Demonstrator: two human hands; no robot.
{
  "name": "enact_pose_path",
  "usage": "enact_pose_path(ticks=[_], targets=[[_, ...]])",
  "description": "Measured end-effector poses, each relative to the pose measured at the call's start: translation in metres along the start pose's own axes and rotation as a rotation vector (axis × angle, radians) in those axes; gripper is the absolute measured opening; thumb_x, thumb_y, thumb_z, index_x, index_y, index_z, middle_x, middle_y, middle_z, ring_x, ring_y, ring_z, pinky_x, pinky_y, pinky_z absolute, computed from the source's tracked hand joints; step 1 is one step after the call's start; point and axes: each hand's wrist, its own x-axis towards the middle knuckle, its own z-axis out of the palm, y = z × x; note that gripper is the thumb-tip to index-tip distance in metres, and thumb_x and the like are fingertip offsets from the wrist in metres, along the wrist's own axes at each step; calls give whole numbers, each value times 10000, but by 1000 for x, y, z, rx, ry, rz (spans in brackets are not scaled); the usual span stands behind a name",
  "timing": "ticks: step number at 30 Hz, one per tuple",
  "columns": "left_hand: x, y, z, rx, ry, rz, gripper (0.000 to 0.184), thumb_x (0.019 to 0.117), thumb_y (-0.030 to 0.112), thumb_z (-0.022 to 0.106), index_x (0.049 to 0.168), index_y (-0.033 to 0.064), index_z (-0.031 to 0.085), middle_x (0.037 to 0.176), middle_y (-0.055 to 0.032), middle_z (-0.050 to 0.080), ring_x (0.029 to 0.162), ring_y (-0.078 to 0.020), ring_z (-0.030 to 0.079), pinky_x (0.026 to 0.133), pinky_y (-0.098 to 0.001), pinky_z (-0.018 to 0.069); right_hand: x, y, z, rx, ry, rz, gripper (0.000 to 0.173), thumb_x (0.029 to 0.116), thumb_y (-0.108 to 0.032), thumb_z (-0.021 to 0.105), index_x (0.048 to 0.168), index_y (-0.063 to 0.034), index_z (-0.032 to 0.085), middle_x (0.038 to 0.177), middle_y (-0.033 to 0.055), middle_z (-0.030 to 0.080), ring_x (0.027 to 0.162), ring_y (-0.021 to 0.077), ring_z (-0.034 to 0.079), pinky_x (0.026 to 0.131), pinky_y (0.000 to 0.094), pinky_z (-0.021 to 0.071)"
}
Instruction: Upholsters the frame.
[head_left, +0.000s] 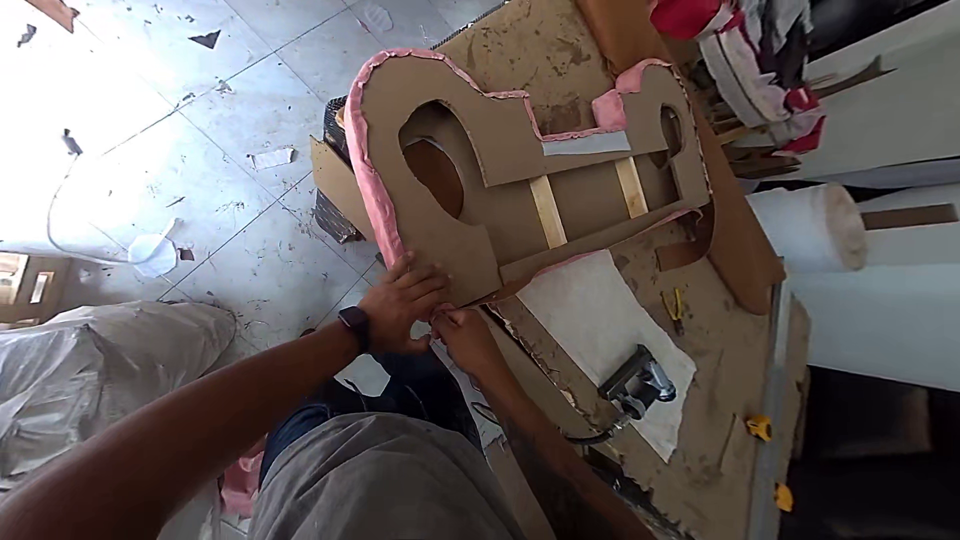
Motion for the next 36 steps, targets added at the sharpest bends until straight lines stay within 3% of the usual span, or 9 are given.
enact_pose_path(ticks=[4,9,11,15,20,23,28,33,36], targets=[[1,-1,17,31,132,36,461,948,487,646,1340,249,694,1541,64,540,1537,-239,329,1279,-596,130,-5,-18,-8,-242,20,20,419,1030,-418,525,744,-156,686,649,44,603,613,227,588,572,479,462],[-4,-8,29,-9,220,101,416,970,444,624,1314,234,726,1501,58,583,1528,-251,350,1276,-614,117,-10,-27,-18,-343,-65,-49,431,1034,-411,505,744,-134,665,670,77,624,627,265,621,551,503,472],[-3,-9,32,-19,226,125,415,973,433,628,1329,239,716,1510,67,574,1536,-242,336,1274,-627,96,-13,-6,-26,-196,-116,-141,389,1060,-400,483,863,-149,704,705,60,615,623,232,595,556,460,475],[-2,-4,32,-3,261,110,374,971,412,653,1305,263,734,1476,80,604,1520,-244,368,1268,-658,94,-19,102,-77,133,-59,-131,357,1058,-425,525,1231,-149,672,896,68,687,713,216,667,648,426,595],[-2,8,43,-55,331,31,309,1014,328,595,1239,215,774,1409,49,659,1493,-277,411,1255,-698,80,-48,331,-181,445,581,147,360,1055,-296,546,1218,4,661,866,121,672,697,205,634,631,411,567],[-6,19,52,-97,397,-75,314,1030,312,564,1238,207,775,1416,44,655,1515,-320,365,1251,-711,51,-57,434,-220,344,891,281,420,1035,-349,574,1207,25,658,1009,193,677,865,283,656,790,515,555],[-6,34,60,-90,441,-234,317,1035,317,559,1255,220,764,1511,16,575,1534,-293,339,1272,-677,75,-18,480,-230,332,943,416,600,958,-522,664,1226,14,642,1097,244,671,979,373,660,840,600,537],[-2,45,40,-179,418,-310,233,989,269,669,1170,212,803,1357,58,692,1481,-237,437,1288,-645,107,12,495,-251,179,959,554,714,869,-503,765,1305,40,605,1222,285,652,1174,434,616,990,622,475],[0,49,31,-222,401,-339,199,987,265,685,1136,224,812,1334,79,703,1470,-219,449,1293,-629,106,25,513,-251,282,893,669,636,845,-488,789,1161,53,679,1175,267,670,1103,402,647,934,607,506]])
